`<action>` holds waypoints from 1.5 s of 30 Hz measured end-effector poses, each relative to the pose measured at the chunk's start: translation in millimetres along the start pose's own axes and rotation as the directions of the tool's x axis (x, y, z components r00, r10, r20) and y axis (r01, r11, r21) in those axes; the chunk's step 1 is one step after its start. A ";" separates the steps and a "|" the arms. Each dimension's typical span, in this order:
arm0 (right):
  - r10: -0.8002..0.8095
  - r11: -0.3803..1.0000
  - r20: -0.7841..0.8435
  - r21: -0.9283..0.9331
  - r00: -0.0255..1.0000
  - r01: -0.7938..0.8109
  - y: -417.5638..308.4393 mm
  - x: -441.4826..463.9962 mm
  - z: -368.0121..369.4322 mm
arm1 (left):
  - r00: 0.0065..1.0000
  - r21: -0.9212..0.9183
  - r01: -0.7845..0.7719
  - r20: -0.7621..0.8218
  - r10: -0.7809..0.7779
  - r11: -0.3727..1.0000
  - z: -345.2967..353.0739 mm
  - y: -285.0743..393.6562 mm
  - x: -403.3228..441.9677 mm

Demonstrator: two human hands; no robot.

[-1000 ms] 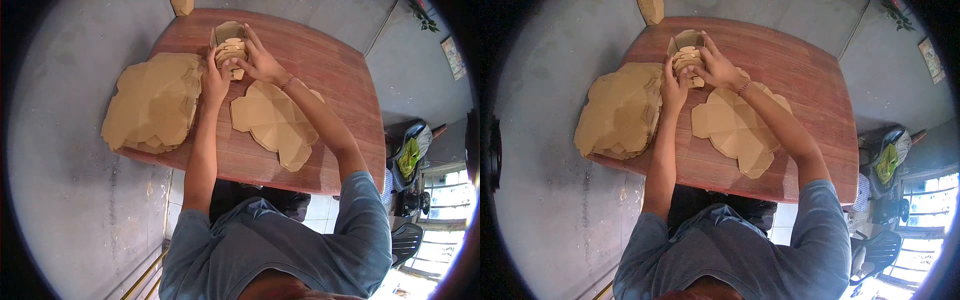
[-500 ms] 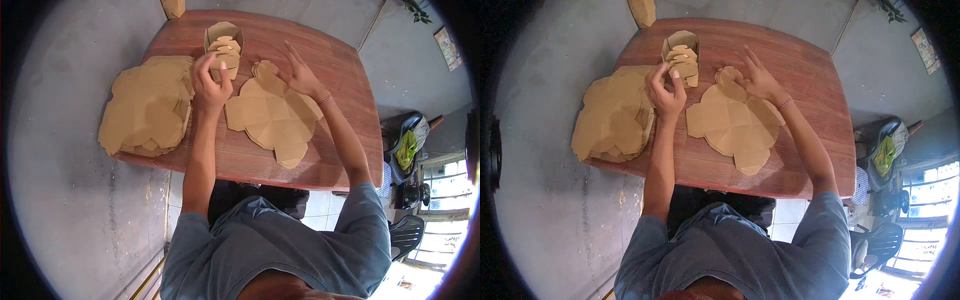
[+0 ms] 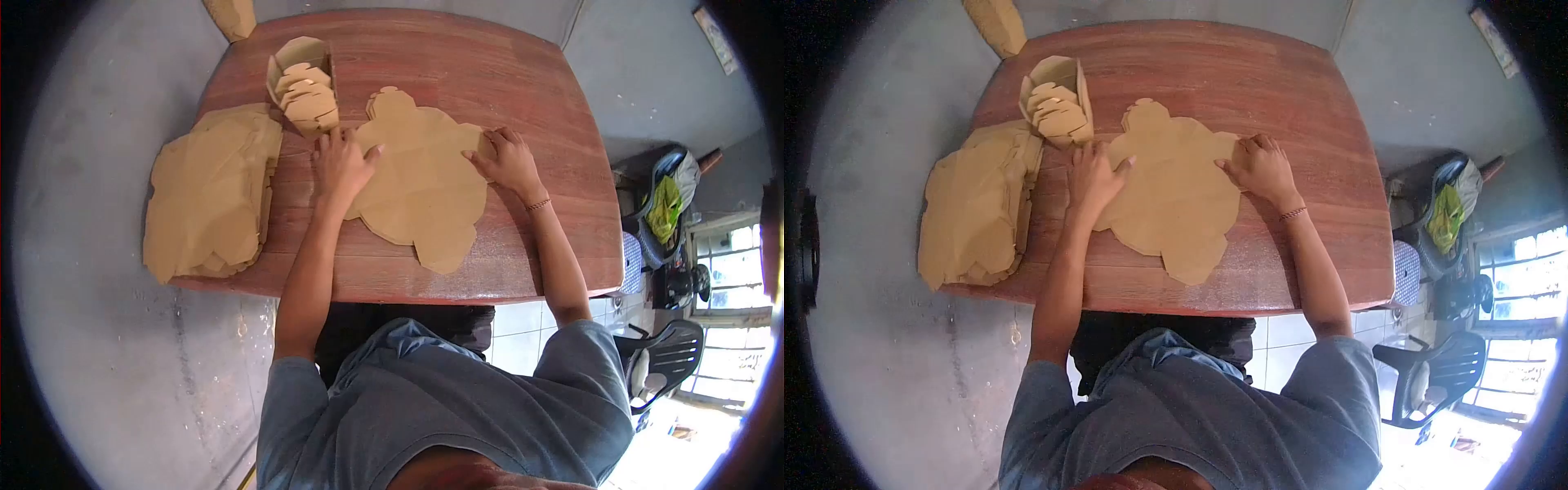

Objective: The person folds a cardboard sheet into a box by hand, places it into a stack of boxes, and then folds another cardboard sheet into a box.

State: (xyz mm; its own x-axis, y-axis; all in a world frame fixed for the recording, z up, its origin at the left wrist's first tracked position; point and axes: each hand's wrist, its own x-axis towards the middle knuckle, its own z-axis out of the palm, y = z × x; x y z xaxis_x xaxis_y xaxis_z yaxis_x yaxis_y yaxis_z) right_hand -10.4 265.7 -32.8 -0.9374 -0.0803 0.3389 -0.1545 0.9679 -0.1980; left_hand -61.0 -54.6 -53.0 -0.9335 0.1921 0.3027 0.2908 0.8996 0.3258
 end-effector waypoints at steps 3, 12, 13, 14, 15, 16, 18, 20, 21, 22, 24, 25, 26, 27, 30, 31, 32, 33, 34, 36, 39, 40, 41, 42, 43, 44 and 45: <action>0.065 0.998 0.029 0.004 0.997 -0.065 -7.9 -4.9 -5.5 | 0.997 -0.012 -0.035 -0.072 0.034 0.999 9.6 -0.4 0.0; 0.099 0.993 -0.083 -0.063 0.992 -0.104 -17.1 -14.9 -2.5 | 0.995 -0.004 -0.070 -0.069 0.070 0.998 10.9 2.8 0.0; 0.097 0.993 -0.084 -0.064 0.992 -0.103 -19.1 -14.2 -4.0 | 0.994 -0.011 -0.069 -0.081 0.068 0.998 10.5 3.4 -0.3; 0.095 0.995 -0.120 0.032 0.988 -0.092 -21.7 -13.3 -6.2 | 0.994 -0.011 -0.067 -0.083 0.066 0.998 10.1 3.7 -0.4; 0.094 0.989 -0.156 0.125 0.983 -0.075 -24.5 -12.1 -9.0 | 0.995 0.013 -0.069 -0.077 0.069 0.998 11.0 3.3 -0.4; 0.089 0.990 -0.156 0.124 0.984 -0.070 -25.9 -10.9 -9.8 | 0.995 0.037 -0.070 -0.071 0.072 0.997 12.0 2.9 -0.3; 0.293 0.808 0.057 0.519 0.954 -0.279 -28.8 -8.5 -11.0 | 0.995 0.025 -0.058 -0.082 0.060 0.998 14.0 3.4 -1.1; 0.315 0.770 0.065 0.565 0.947 -0.295 -20.9 -7.6 -3.9 | 0.994 0.015 -0.048 -0.095 0.049 0.999 14.3 2.8 -1.2; 0.342 0.728 0.077 0.608 0.937 -0.316 -18.0 -6.8 -4.3 | 0.995 -0.009 -0.041 -0.086 0.040 0.999 13.3 3.3 -1.3; 0.338 0.731 0.076 0.607 0.938 -0.312 -14.0 -5.9 -5.9 | 0.997 -0.034 -0.034 -0.077 0.031 0.999 12.3 3.8 -1.5; 0.326 0.498 0.296 0.754 0.898 -0.429 -8.1 -5.1 -11.6 | 0.993 -0.094 -0.049 -0.116 0.038 0.994 10.7 3.8 -1.0; 0.322 0.502 0.295 0.753 0.900 -0.426 -6.2 -5.0 -15.6 | 0.987 -0.151 -0.068 -0.153 0.045 0.986 10.3 3.6 0.1; 0.354 0.401 0.292 0.811 0.888 -0.426 -4.5 -4.8 -20.2 | 0.987 -0.152 -0.065 -0.158 0.041 0.986 9.9 3.6 2.3; 0.384 0.296 0.294 0.859 0.875 -0.418 -4.8 -4.0 -26.4 | 0.975 -0.190 -0.093 -0.215 0.051 0.977 10.0 3.4 5.5; 0.408 0.270 0.294 0.866 0.864 -0.422 -2.2 -4.4 -41.2 | 0.970 -0.295 -0.115 -0.239 0.043 0.949 5.8 1.1 7.9; 0.404 0.264 0.282 0.875 0.870 -0.406 0.6 -4.5 -41.8 | 0.978 -0.363 -0.111 -0.204 0.037 0.925 2.7 2.2 8.3; 0.402 0.268 0.282 0.873 0.871 -0.407 4.7 -5.0 -34.1 | 0.978 -0.366 -0.109 -0.205 0.034 0.924 0.3 4.5 7.4; 0.408 0.488 0.197 0.778 0.891 -0.396 4.8 -4.6 -25.1 | 0.980 -0.353 -0.120 -0.194 0.053 0.928 -0.8 6.3 5.8; 0.395 0.677 0.113 0.635 0.912 -0.372 6.7 -5.8 -18.7 | 0.981 -0.339 -0.133 -0.180 0.074 0.931 -1.7 7.9 4.4; 0.349 0.818 0.013 0.484 0.937 -0.311 1.6 -8.3 -15.3 | 0.977 -0.326 -0.146 -0.196 0.084 0.934 0.0 8.8 3.5; 0.210 0.935 -0.152 0.321 0.966 -0.152 -5.2 -11.9 -12.2 | 0.976 -0.308 -0.145 -0.202 0.085 0.940 2.4 7.4 3.5; 0.224 0.958 -0.075 0.203 0.972 -0.205 -7.0 -12.2 -15.4 | 0.979 -0.303 -0.133 -0.187 0.078 0.944 2.5 7.0 3.4; 0.246 0.966 -0.002 0.079 0.969 -0.245 -7.7 -12.2 -17.5 | 0.979 -0.303 -0.135 -0.188 0.080 0.943 2.5 6.6 3.7; 0.247 0.966 -0.003 0.079 0.969 -0.246 -6.8 -12.5 -17.2 | 0.978 -0.290 -0.145 -0.188 0.092 0.946 2.6 5.9 3.8; 0.197 0.973 -0.092 0.137 0.976 -0.183 -5.8 -12.5 -15.9 | 0.977 -0.276 -0.154 -0.187 0.104 0.949 2.8 5.2 3.9; 0.148 0.975 -0.182 0.189 0.972 -0.113 -5.2 -12.3 -14.8 | 0.977 -0.275 -0.154 -0.187 0.104 0.949 3.5 5.1 3.9; 0.147 0.975 -0.181 0.189 0.972 -0.112 -8.4 -11.7 -17.7 | 0.979 -0.262 -0.140 -0.179 0.095 0.955 4.3 5.2 3.9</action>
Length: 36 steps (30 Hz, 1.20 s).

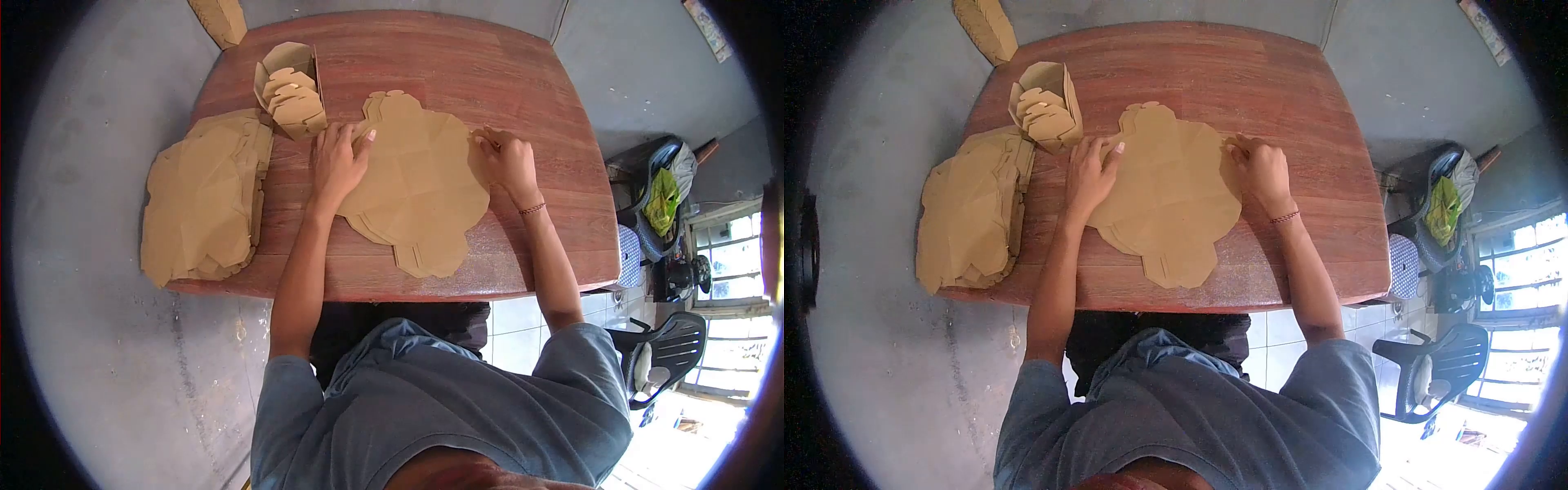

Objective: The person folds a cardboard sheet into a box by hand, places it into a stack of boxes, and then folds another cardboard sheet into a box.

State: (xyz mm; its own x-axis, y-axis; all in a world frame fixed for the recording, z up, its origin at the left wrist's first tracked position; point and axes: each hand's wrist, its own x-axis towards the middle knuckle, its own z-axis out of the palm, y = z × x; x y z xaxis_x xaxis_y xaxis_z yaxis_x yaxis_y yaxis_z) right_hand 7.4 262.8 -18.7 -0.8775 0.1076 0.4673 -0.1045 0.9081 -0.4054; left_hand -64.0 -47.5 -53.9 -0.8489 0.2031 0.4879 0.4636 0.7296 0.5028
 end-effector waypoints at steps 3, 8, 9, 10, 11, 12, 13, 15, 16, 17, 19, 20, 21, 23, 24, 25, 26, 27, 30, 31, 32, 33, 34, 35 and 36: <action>0.034 0.997 0.006 0.074 0.999 -0.034 -2.8 -0.1 -3.9 | 1.000 0.002 -0.012 -0.006 0.012 1.000 1.7 -0.2 -0.1; 0.141 0.989 0.034 0.030 0.989 -0.142 4.3 0.5 4.9 | 1.000 0.050 -0.011 -0.005 0.011 0.999 -1.3 0.7 0.1; 0.141 0.989 0.034 0.030 0.989 -0.142 4.7 0.7 4.1 | 1.000 0.045 -0.020 -0.014 0.021 0.999 -0.9 -0.2 0.4; 0.146 0.989 0.069 0.011 0.987 -0.147 6.1 1.0 2.8 | 0.999 0.040 -0.029 -0.022 0.030 0.999 -0.3 -1.2 0.7; 0.152 0.988 0.105 -0.009 0.983 -0.152 7.7 1.1 1.8 | 0.999 0.040 -0.028 -0.021 0.029 0.999 0.2 -2.1 0.7; 0.152 0.988 0.107 -0.009 0.983 -0.152 9.9 1.8 2.2 | 0.999 0.036 -0.036 -0.021 0.037 0.999 -0.4 -1.9 0.9; 0.105 0.994 0.051 0.002 0.993 -0.105 12.1 3.0 3.0 | 0.999 0.032 -0.044 -0.020 0.044 0.999 -1.0 -1.7 0.7; 0.058 0.998 -0.003 0.009 0.998 -0.058 10.9 4.2 -2.1 | 0.997 0.028 -0.062 -0.051 0.064 0.998 -1.4 -1.7 1.3; 0.156 0.983 -0.015 0.095 0.988 -0.154 6.7 6.2 -10.5 | 0.993 0.025 -0.082 -0.083 0.084 0.996 -1.4 -2.1 1.7; 0.253 0.952 -0.017 0.181 0.967 -0.246 4.1 7.5 -15.3 | 0.993 0.026 -0.080 -0.084 0.081 0.996 -1.7 -2.5 2.1; 0.256 0.949 -0.107 0.215 0.961 -0.229 26.5 14.1 -17.1 | 0.983 0.020 -0.101 -0.153 0.103 0.995 -5.2 1.5 3.6; 0.262 0.946 -0.198 0.248 0.945 -0.210 38.9 16.5 -17.8 | 0.983 0.020 -0.097 -0.155 0.098 0.995 -7.6 4.1 4.2; 0.256 0.947 -0.194 0.248 0.947 -0.206 37.8 16.9 -26.2 | 0.974 0.000 -0.130 -0.187 0.128 0.992 -11.8 7.3 5.3; 0.254 0.913 -0.545 0.408 0.799 -0.013 20.8 15.0 -52.5 | 0.963 -0.015 -0.155 -0.228 0.148 0.988 -18.6 9.0 5.9; 0.242 0.914 -0.542 0.407 0.805 -0.001 13.8 12.3 -57.0 | 0.974 -0.077 -0.139 -0.193 0.122 0.987 -20.7 9.0 6.3; 0.091 0.885 -0.638 0.404 0.765 0.232 6.4 8.9 -60.5 | 0.982 -0.139 -0.120 -0.159 0.097 0.983 -21.9 9.4 7.2; -0.043 0.811 -0.725 0.376 0.687 0.448 -0.8 5.8 -63.9 | 0.982 -0.141 -0.109 -0.168 0.085 0.984 -21.9 10.4 7.4; -0.049 0.809 -0.720 0.378 0.693 0.450 -10.0 3.4 -67.0 | 0.999 -0.419 0.031 -0.022 -0.045 0.907 -21.2 11.5 7.1; -0.541 0.775 -0.308 0.177 0.783 0.606 -61.3 -3.0 -71.9 | 0.952 -0.769 0.296 0.283 -0.115 0.566 -11.8 2.2 9.6; -0.523 0.808 -0.175 0.212 0.834 0.550 -68.1 -6.0 -63.7 | 0.913 -0.844 0.401 0.399 -0.082 0.357 -11.2 1.5 10.5; -0.531 0.818 -0.065 0.219 0.845 0.531 -71.4 -11.8 -58.5 | 0.909 -0.839 0.407 0.409 -0.075 0.362 -10.0 1.8 9.5; -0.535 0.828 0.047 0.225 0.843 0.513 -72.3 -17.3 -53.7 | 0.873 -0.862 0.486 0.473 -0.116 0.142 -13.8 7.8 9.2; -0.556 0.820 0.137 0.253 0.820 0.514 -67.8 -22.7 -44.5 | 0.829 -0.842 0.533 0.540 -0.143 -0.088 -14.7 10.8 9.1; -0.576 0.811 0.226 0.282 0.786 0.513 -63.3 -27.7 -35.2 | 0.805 -0.813 0.567 0.581 -0.121 -0.130 -13.0 3.1 9.0; -0.571 0.814 0.226 0.283 0.789 0.508 -64.0 -30.1 -29.2 | 0.802 -0.810 0.572 0.585 -0.119 -0.129 -11.4 4.9 8.5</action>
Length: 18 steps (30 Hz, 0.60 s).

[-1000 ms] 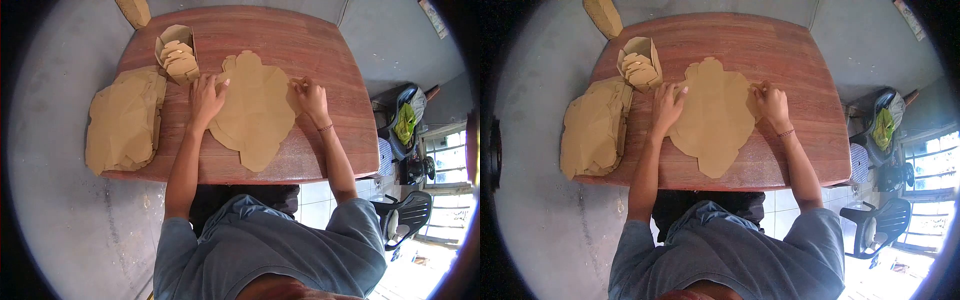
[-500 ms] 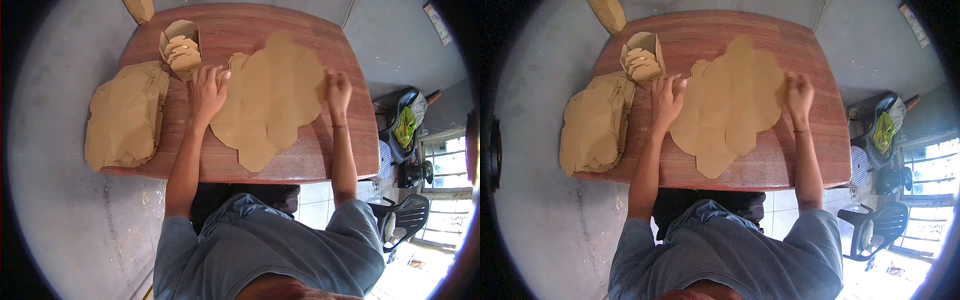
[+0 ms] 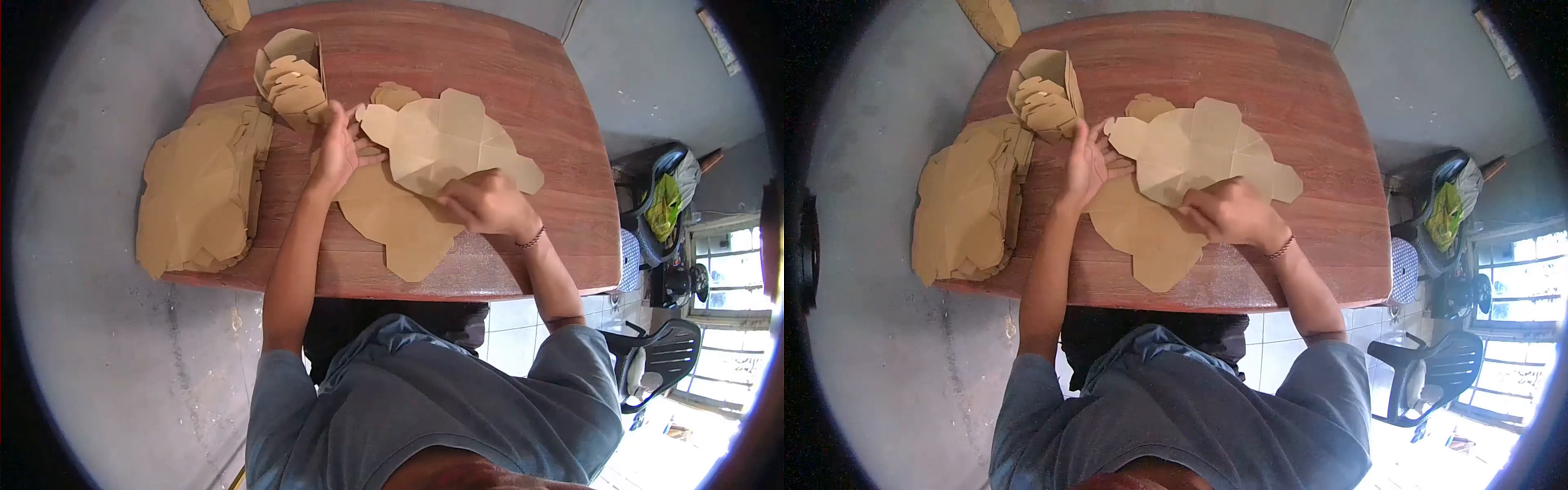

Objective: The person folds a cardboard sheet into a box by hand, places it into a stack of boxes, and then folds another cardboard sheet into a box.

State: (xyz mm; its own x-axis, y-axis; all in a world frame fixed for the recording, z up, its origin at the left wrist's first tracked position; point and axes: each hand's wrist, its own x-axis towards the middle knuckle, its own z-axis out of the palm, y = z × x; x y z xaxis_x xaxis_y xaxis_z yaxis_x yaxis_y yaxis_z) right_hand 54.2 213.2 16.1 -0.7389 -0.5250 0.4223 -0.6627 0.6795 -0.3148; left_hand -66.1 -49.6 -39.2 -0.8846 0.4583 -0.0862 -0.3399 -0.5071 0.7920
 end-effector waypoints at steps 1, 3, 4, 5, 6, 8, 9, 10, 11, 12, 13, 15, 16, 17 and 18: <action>-0.030 0.999 0.053 0.038 0.998 0.028 -1.0 1.1 6.8 | 0.997 0.183 -0.003 -0.072 0.016 0.983 2.1 -2.7 0.5; -0.063 0.995 0.110 0.088 0.992 0.053 -7.2 4.1 12.7 | 0.990 0.364 0.013 -0.132 0.038 0.931 1.7 -7.7 2.4; -0.056 0.995 0.107 0.088 0.993 0.047 -8.0 3.9 14.7 | 0.988 0.476 -0.028 -0.118 0.096 0.879 -1.5 -10.5 4.3; -0.059 0.992 0.114 0.120 0.992 0.045 -8.0 4.1 16.6 | 0.983 0.581 -0.069 -0.098 0.154 0.811 -4.6 -12.7 5.8; -0.065 0.987 0.122 0.153 0.990 0.046 -7.9 4.5 18.2 | 0.975 0.675 -0.108 -0.072 0.211 0.730 -1.5 -9.7 4.1; -0.077 0.981 0.114 0.184 0.990 0.055 -8.1 5.1 19.1 | 0.979 0.596 -0.054 -0.126 0.160 0.801 4.9 -4.1 -0.8; -0.090 0.975 0.108 0.214 0.990 0.065 -7.9 5.0 18.8 | 0.979 0.506 -0.001 -0.174 0.104 0.862 8.9 -1.5 -2.9; -0.090 0.975 0.109 0.212 0.990 0.065 -5.3 5.3 17.9 | 0.979 0.506 -0.002 -0.173 0.104 0.863 7.6 -2.0 -1.8; -0.088 0.965 0.098 0.257 0.991 0.060 -0.5 5.7 16.5 | 0.975 0.494 -0.044 -0.167 0.144 0.868 5.3 -1.9 -0.6; -0.086 0.952 0.088 0.300 0.992 0.056 3.7 6.7 14.5 | 0.969 0.481 -0.086 -0.162 0.185 0.872 5.5 -0.7 -0.9; -0.087 0.952 0.090 0.300 0.992 0.056 7.4 7.6 11.0 | 0.969 0.479 -0.087 -0.164 0.186 0.873 5.8 0.4 -1.6; 0.056 0.983 -0.051 0.180 0.997 -0.046 14.2 8.9 2.0 | 0.967 0.457 -0.086 -0.175 0.184 0.886 7.8 4.2 -3.3; 0.055 0.983 -0.050 0.178 0.997 -0.045 18.8 8.1 -1.4 | 0.967 0.455 -0.088 -0.174 0.185 0.886 10.4 5.9 -4.5; 0.084 0.996 -0.083 0.041 0.993 -0.080 23.4 7.0 -4.6 | 0.960 0.440 -0.103 -0.189 0.204 0.892 13.1 7.4 -5.6; 0.108 0.988 -0.120 -0.097 0.987 -0.120 27.5 6.2 -7.6 | 0.954 0.426 -0.118 -0.203 0.222 0.897 14.1 7.8 -5.5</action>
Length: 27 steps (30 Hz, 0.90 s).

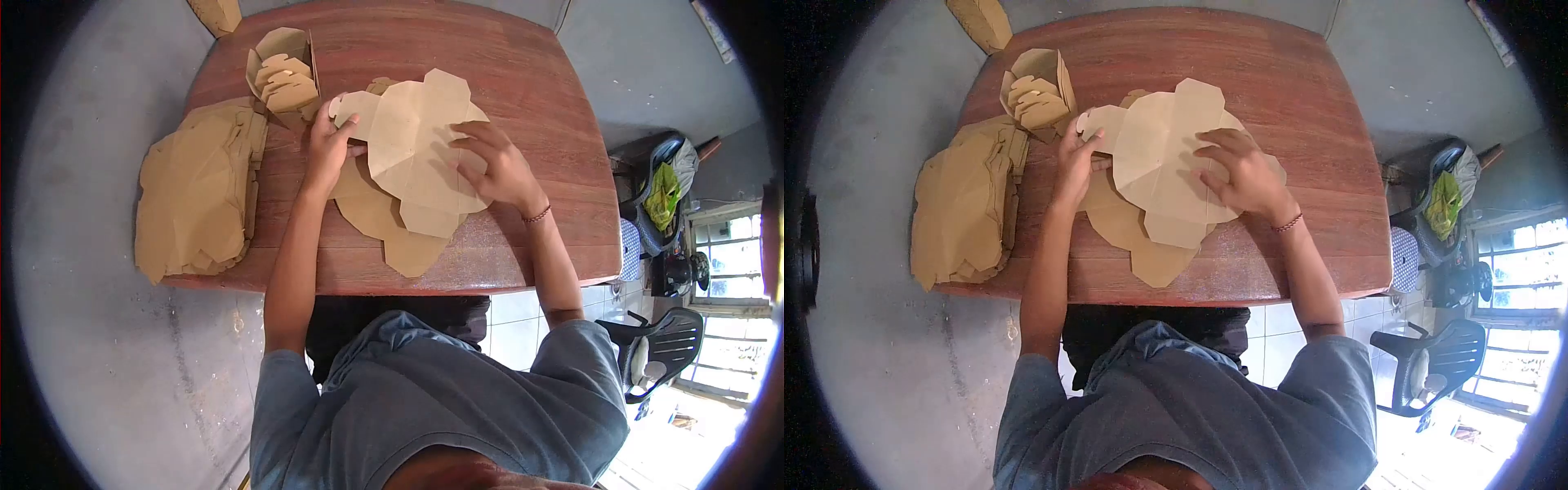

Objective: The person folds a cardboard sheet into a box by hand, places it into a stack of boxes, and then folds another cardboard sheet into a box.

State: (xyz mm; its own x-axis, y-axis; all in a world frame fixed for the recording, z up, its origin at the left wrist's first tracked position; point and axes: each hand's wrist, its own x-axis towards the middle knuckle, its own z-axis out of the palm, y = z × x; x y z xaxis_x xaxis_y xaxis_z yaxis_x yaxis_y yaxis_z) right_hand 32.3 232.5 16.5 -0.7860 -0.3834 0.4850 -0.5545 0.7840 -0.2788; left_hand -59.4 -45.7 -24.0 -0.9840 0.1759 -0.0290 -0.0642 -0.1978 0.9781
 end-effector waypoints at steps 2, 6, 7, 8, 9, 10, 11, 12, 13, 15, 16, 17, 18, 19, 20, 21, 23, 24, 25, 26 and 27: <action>0.042 0.999 0.005 0.020 0.999 -0.042 3.8 -1.8 -3.0 | 0.999 -0.023 -0.014 -0.032 0.013 1.000 0.7 0.5 0.2; 0.013 0.976 0.078 0.218 0.997 -0.030 -8.5 -2.3 1.4 | 0.997 -0.105 -0.054 -0.069 0.047 0.993 4.1 8.1 -5.4; -0.054 0.957 0.121 0.291 0.991 0.017 -18.7 -2.1 4.5 | 0.997 -0.107 -0.055 -0.069 0.048 0.993 7.3 11.4 -8.9; -0.054 0.957 0.122 0.289 0.991 0.016 -29.8 -0.1 7.1 | 0.993 -0.055 -0.112 -0.054 0.109 0.992 11.1 14.6 -12.4; -0.089 0.956 0.088 0.288 0.992 0.061 -42.7 2.7 9.5 | 0.985 -0.002 -0.169 -0.035 0.169 0.986 14.0 16.6 -14.3; -0.124 0.953 0.054 0.285 0.991 0.104 -54.2 3.6 12.8 | 0.985 -0.003 -0.170 -0.031 0.169 0.986 14.1 13.8 -14.1; -0.087 0.969 0.033 0.236 0.996 0.077 -62.3 1.3 18.5 | 0.984 -0.019 -0.172 0.037 0.173 0.985 13.1 9.0 -13.5; -0.084 0.969 0.033 0.234 0.996 0.074 -61.7 -0.2 25.3 | 0.979 -0.035 -0.173 0.105 0.176 0.984 13.6 8.4 -14.4; -0.067 0.977 0.039 0.207 0.997 0.058 -59.5 -3.1 33.4 | 0.979 -0.031 -0.170 0.106 0.173 0.985 14.2 8.0 -15.3; -0.051 0.983 0.043 0.176 0.998 0.043 -55.5 -5.7 41.3 | 0.976 -0.045 -0.187 0.101 0.190 0.981 16.7 9.1 -17.7; -0.052 0.991 0.017 0.122 0.999 0.049 -53.9 -5.7 43.0 | 0.974 -0.058 -0.202 0.092 0.207 0.978 17.7 9.9 -18.0; -0.054 0.996 -0.008 0.068 0.998 0.055 -52.6 -5.3 43.7 | 0.974 -0.061 -0.205 0.091 0.210 0.977 16.9 9.0 -17.0; -0.057 0.996 -0.008 0.066 0.998 0.058 -52.2 -4.1 40.4 | 0.967 -0.086 -0.218 0.116 0.227 0.972 14.8 6.9 -15.6; -0.048 0.997 -0.027 0.064 0.998 0.050 -52.2 -3.4 34.8 | 0.959 -0.111 -0.230 0.140 0.245 0.967 12.7 4.4 -14.5; -0.039 0.997 -0.046 0.063 0.998 0.042 -51.7 -2.8 31.4 | 0.959 -0.111 -0.233 0.138 0.247 0.966 10.7 1.8 -13.6; -0.019 0.999 -0.104 0.044 0.994 0.024 -50.0 -2.3 32.1 | 0.933 -0.153 -0.277 0.194 0.303 0.949 10.2 2.1 -13.8; -0.045 0.998 -0.086 0.040 0.995 0.049 -41.2 -1.1 21.4 | 0.900 -0.198 -0.318 0.245 0.361 0.927 9.1 2.2 -15.1; -0.069 0.997 -0.067 0.036 0.995 0.071 -35.6 -0.5 14.3 | 0.878 -0.188 -0.351 0.275 0.392 0.917 11.6 7.7 -19.1; -0.075 0.995 -0.042 0.063 0.996 0.077 -29.6 -0.2 8.4 | 0.855 -0.179 -0.384 0.303 0.422 0.906 13.7 10.4 -21.6; -0.078 0.995 -0.040 0.062 0.996 0.080 -23.2 1.1 -0.8 | 0.855 -0.181 -0.385 0.300 0.423 0.905 15.6 9.2 -21.9; -0.138 0.982 -0.005 0.130 0.990 0.137 -17.7 3.4 -12.5 | 0.867 -0.044 -0.432 0.253 0.428 0.901 17.7 6.3 -21.8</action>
State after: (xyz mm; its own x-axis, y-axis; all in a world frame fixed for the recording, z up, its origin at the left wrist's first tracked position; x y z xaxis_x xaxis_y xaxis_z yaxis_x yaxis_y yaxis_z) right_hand 43.0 223.4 33.4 -0.7006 -0.4854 0.5230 -0.6881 0.6536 -0.3152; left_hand -35.4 -33.8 -13.6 -0.8388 0.3122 0.4459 0.3601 -0.2962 0.8847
